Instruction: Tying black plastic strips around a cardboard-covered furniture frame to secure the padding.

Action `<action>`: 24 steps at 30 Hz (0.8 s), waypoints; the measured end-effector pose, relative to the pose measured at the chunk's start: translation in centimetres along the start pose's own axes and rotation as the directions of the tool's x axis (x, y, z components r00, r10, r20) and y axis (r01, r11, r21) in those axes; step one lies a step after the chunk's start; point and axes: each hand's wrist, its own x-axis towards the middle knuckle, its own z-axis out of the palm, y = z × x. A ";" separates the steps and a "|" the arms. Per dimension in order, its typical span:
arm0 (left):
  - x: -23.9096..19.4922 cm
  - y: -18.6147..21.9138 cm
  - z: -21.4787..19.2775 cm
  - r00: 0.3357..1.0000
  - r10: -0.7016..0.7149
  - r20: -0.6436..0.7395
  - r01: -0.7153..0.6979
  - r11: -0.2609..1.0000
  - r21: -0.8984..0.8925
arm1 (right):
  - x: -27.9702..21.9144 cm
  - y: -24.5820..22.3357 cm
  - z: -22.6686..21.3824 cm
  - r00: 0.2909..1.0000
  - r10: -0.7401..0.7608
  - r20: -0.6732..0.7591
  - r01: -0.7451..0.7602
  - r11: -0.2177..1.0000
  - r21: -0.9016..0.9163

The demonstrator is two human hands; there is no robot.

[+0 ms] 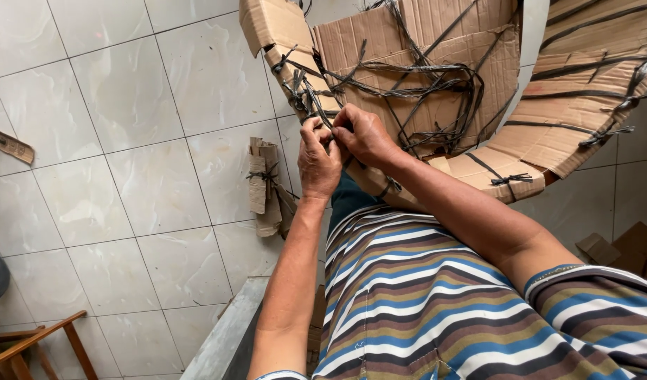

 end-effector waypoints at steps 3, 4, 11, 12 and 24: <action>0.1 0.0 0.3 1.000 0.007 -0.006 -0.007 1.000 -0.001 | 0.0 0.3 0.4 0.989 -0.143 -0.044 0.143 0.990 0.001; 0.2 -0.1 0.4 1.000 0.007 -0.006 -0.007 1.000 -0.001 | -0.2 0.0 0.2 0.989 -0.143 -0.044 0.143 0.990 0.000; 0.2 -0.4 0.4 0.999 0.018 -0.038 -0.018 1.000 0.006 | -1.1 -0.9 -0.4 0.953 -0.302 0.030 0.304 0.945 -0.123; 0.2 -0.6 0.5 0.999 0.041 -0.034 -0.040 0.999 0.034 | -1.0 -0.7 -0.3 0.952 -0.304 0.029 0.304 0.938 -0.167; 0.7 -1.8 -0.1 0.974 0.226 -0.033 -0.218 0.963 0.160 | 1.4 -1.3 -2.0 0.915 0.202 0.349 -0.180 0.979 -0.093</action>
